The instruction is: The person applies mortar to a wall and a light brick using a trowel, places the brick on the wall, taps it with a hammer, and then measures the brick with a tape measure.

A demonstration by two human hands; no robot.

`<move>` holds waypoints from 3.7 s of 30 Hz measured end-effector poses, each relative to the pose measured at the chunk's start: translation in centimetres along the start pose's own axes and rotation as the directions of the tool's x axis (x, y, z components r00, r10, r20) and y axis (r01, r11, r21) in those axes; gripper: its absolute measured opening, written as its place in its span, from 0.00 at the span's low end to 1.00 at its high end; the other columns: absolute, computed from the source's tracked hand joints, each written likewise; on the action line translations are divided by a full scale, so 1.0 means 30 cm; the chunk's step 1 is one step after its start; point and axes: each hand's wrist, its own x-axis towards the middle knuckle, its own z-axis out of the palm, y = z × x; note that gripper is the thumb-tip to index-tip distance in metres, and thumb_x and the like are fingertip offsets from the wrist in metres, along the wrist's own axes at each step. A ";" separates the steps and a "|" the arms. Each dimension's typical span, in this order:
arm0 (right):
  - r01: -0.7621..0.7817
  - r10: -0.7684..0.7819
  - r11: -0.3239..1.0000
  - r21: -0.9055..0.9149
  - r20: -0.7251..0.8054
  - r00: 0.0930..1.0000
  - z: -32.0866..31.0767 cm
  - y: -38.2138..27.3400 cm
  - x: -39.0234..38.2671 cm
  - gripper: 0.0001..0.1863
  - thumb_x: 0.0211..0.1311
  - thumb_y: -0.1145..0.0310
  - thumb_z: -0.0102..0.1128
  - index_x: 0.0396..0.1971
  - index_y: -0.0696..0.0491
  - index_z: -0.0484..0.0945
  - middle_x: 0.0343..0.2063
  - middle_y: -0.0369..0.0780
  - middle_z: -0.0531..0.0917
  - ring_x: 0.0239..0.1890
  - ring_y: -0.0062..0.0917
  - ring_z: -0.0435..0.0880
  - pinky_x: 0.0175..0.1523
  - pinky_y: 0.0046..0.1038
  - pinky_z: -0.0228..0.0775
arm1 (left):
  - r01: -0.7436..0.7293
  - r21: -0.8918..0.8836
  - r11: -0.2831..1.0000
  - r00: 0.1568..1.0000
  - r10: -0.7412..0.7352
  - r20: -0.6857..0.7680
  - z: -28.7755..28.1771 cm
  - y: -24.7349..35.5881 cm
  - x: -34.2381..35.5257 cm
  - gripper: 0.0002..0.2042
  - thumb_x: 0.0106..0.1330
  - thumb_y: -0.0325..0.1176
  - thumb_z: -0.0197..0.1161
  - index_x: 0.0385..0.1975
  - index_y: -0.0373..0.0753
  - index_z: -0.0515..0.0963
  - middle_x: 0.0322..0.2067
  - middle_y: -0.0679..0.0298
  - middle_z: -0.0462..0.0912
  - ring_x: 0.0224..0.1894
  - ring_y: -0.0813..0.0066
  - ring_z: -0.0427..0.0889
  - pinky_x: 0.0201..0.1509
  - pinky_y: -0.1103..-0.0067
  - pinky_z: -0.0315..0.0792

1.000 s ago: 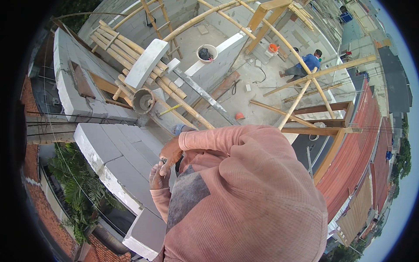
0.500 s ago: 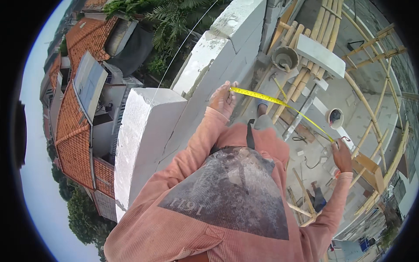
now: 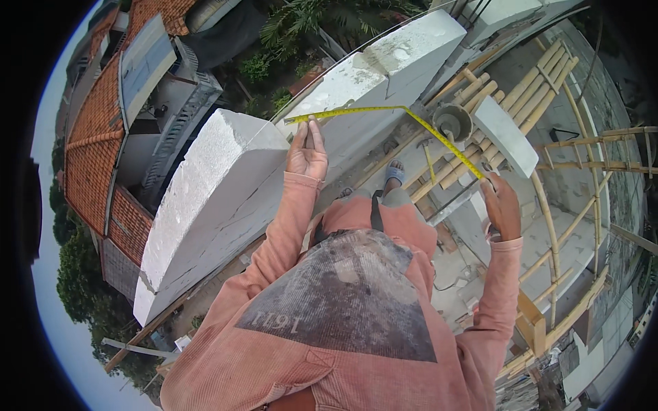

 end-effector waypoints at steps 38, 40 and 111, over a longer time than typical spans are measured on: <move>0.425 -0.302 0.649 -0.631 0.299 0.905 -0.475 -0.035 1.047 0.14 0.70 0.65 0.51 0.45 0.53 0.83 0.40 0.48 0.86 0.40 0.41 0.87 0.46 0.37 0.80 | -0.353 0.369 0.860 0.813 0.477 -0.334 -0.012 -0.010 0.076 0.21 0.73 0.35 0.58 0.63 0.37 0.68 0.63 0.65 0.75 0.60 0.69 0.74 0.58 0.71 0.71; 0.420 -0.302 0.640 -0.644 0.291 0.908 -0.487 -0.044 1.040 0.14 0.70 0.64 0.51 0.46 0.52 0.83 0.41 0.48 0.86 0.41 0.41 0.87 0.46 0.38 0.80 | -0.348 0.378 0.858 0.817 0.475 -0.326 -0.018 -0.004 0.077 0.20 0.73 0.35 0.59 0.62 0.38 0.68 0.63 0.66 0.75 0.60 0.69 0.75 0.58 0.70 0.71; 0.169 -0.214 0.923 0.345 0.098 0.972 -0.633 0.184 0.884 0.20 0.70 0.56 0.49 0.24 0.56 0.77 0.19 0.34 0.73 0.22 0.18 0.69 0.29 0.25 0.60 | -0.504 0.202 0.840 0.842 0.530 -0.104 0.144 -0.130 -0.109 0.15 0.70 0.31 0.63 0.53 0.41 0.70 0.50 0.61 0.82 0.55 0.67 0.79 0.58 0.69 0.76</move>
